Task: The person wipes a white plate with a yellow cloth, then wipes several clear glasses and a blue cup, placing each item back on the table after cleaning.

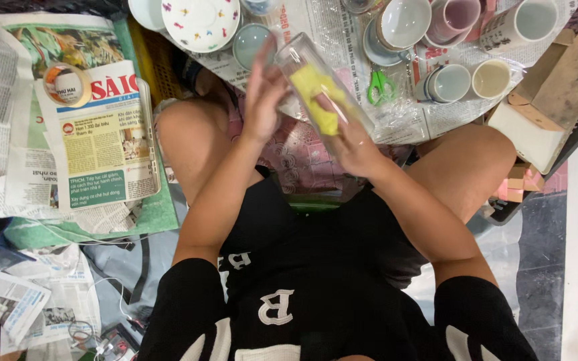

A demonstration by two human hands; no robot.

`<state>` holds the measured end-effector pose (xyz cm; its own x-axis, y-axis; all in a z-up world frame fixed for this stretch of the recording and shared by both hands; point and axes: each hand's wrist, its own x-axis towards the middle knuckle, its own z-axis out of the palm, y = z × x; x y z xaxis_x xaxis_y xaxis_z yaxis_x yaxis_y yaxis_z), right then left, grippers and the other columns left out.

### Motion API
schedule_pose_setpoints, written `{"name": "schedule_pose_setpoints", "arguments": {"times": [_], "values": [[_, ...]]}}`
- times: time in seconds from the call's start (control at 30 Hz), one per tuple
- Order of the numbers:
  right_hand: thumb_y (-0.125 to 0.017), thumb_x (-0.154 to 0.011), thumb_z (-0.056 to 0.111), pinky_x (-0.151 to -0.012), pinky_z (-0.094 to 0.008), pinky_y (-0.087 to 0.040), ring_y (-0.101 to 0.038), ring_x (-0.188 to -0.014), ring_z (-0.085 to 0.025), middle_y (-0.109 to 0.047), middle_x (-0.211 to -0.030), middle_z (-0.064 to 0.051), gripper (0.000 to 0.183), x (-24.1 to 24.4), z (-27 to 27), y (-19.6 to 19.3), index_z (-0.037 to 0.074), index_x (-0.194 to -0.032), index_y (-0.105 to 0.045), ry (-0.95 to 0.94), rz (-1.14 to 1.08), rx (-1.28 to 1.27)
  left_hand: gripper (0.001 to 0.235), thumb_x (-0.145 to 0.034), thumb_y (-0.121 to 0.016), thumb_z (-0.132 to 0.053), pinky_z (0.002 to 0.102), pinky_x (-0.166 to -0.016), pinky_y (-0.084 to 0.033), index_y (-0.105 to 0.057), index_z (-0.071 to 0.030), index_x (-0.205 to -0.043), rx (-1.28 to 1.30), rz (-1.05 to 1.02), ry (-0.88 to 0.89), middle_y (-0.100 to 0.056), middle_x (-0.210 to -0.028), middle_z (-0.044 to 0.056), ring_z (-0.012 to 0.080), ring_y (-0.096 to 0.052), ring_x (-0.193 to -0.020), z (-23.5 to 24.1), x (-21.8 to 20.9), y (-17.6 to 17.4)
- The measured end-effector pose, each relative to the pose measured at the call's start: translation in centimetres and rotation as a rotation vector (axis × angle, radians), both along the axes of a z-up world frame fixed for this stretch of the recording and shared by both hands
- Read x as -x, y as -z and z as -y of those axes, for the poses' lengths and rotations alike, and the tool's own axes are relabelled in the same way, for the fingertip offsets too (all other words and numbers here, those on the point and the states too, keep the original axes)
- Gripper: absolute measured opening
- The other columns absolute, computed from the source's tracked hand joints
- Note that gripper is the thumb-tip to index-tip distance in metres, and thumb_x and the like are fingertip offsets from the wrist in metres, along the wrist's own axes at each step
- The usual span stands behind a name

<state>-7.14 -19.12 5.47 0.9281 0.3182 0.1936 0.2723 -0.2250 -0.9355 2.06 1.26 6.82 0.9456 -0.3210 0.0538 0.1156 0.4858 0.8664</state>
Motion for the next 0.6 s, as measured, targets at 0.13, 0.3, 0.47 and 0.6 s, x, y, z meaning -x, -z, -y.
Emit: {"name": "schedule_pose_setpoints", "arguments": {"times": [0.13, 0.3, 0.47, 0.6], "values": [[-0.064, -0.096, -0.004, -0.119, -0.045, -0.045, -0.054, -0.139, -0.040, -0.049, -0.151, -0.024, 0.065, -1.3, -2.0, 0.6, 0.006, -0.156, -0.041, 0.067, 0.469, 0.515, 0.067, -0.099, -0.056, -0.034, 0.049, -0.106, -0.058, -0.030, -0.006, -0.154, 0.552, -0.308, 0.127, -0.063, -0.135, 0.014, 0.0336, -0.067, -0.121, 2.4, 1.2, 2.8], [-0.062, -0.092, -0.006, -0.118, -0.050, -0.043, -0.050, -0.141, -0.042, -0.047, -0.153, -0.028, 0.067, -1.4, -4.4, 1.4, -0.001, -0.156, -0.041, 0.026, 0.370, 0.382, 0.053, -0.110, -0.053, -0.037, 0.047, -0.095, -0.058, -0.039, -0.007, -0.151, 0.393, -0.331, -0.057, -0.064, -0.121, 0.015, 0.0302, -0.066, -0.109, 2.3, 1.3, 6.5], [-0.046, -0.089, -0.009, -0.115, -0.047, -0.043, -0.051, -0.141, -0.031, -0.051, -0.156, -0.022, 0.070, -0.9, -4.1, 2.9, 0.000, -0.158, -0.042, -0.067, -0.314, -0.294, 0.052, -0.107, -0.053, -0.040, 0.046, -0.089, -0.060, -0.042, -0.009, -0.146, 0.373, -0.289, -0.148, -0.065, -0.116, 0.010, 0.0282, -0.068, -0.103, 1.4, -0.4, 5.7], [-0.049, -0.107, 0.002, -0.104, -0.043, -0.054, -0.064, -0.122, -0.029, -0.058, -0.145, -0.019, 0.050, -0.4, -3.7, 4.0, -0.002, -0.157, -0.042, -0.158, -0.763, -1.007, 0.056, -0.104, -0.051, -0.049, 0.045, -0.082, -0.060, -0.046, -0.009, -0.142, 0.376, -0.179, -0.086, -0.068, -0.106, 0.013, 0.0295, -0.070, -0.094, 0.6, -1.2, 3.6]]}}
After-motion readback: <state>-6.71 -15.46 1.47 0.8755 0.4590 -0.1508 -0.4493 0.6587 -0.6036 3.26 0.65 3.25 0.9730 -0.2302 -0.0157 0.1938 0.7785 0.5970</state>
